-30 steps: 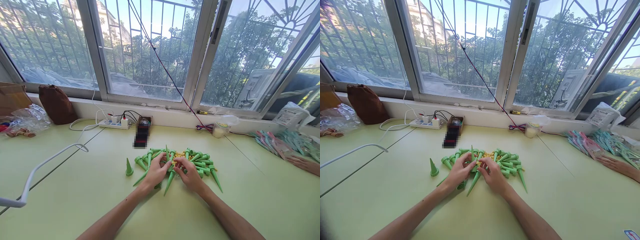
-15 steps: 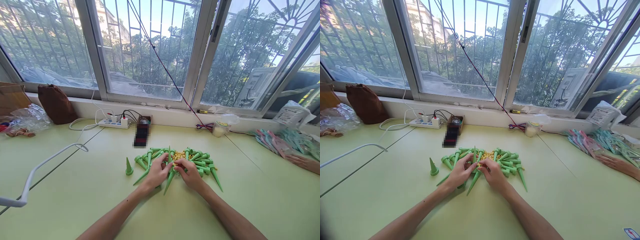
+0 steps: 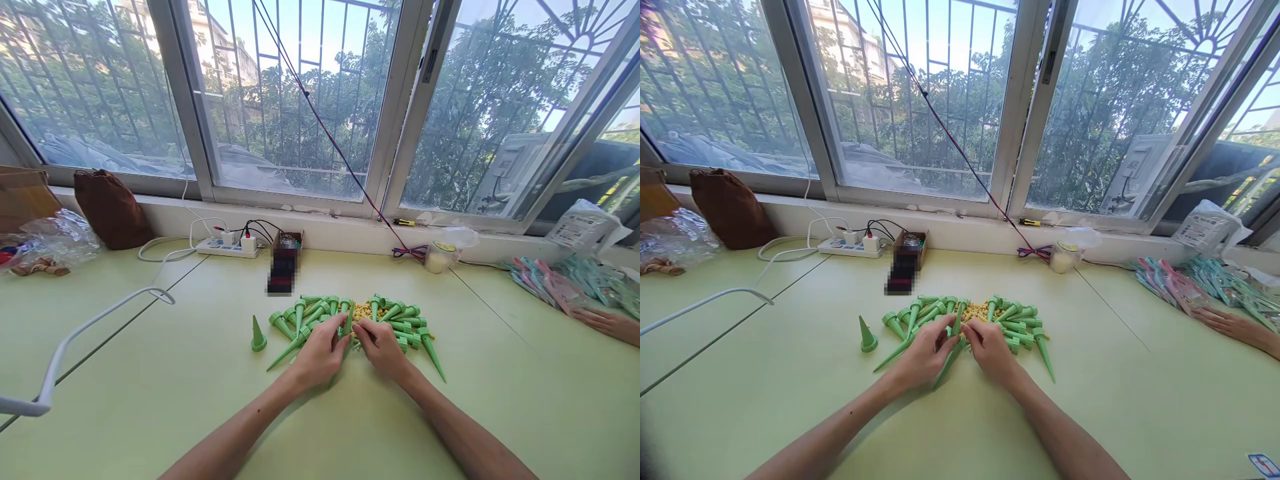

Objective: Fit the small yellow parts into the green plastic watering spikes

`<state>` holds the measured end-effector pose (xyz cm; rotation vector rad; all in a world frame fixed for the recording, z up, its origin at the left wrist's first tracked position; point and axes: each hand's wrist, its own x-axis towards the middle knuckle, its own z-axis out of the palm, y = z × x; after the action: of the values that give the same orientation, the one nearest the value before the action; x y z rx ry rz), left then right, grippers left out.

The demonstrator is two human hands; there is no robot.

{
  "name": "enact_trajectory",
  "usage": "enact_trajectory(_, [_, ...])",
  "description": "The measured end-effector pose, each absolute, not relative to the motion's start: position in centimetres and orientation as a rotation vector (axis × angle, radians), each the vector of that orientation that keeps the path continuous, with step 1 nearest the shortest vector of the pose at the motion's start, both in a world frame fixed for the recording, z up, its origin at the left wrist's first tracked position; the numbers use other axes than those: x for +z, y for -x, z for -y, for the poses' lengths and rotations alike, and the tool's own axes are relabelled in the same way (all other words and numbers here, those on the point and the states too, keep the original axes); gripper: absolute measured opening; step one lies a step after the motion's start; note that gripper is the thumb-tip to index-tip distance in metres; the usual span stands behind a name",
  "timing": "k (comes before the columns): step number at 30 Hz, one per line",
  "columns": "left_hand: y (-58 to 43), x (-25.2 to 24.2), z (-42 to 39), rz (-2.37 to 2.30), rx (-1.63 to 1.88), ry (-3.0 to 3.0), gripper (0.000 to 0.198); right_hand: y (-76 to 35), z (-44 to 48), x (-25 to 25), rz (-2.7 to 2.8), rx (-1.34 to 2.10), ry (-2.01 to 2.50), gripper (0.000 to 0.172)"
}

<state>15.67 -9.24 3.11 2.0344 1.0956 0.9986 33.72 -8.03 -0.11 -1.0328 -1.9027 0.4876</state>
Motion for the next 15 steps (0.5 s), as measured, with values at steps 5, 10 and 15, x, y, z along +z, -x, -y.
enact_trajectory(5, [-15.75,3.47,8.61,-0.995,1.072,-1.770,0.021,-33.49,8.47,0.45,1.822,0.584,1.012,0.023])
enact_trajectory(10, [-15.75,3.62,8.31,-0.929,1.006,-1.397,0.038,-33.45,8.55,0.67,1.838,0.520,0.953,0.023])
enact_trajectory(15, [-15.79,3.84,8.43,-0.894,1.038,-1.290,0.044,-33.66,8.34,0.41,1.895,0.452,0.892,0.024])
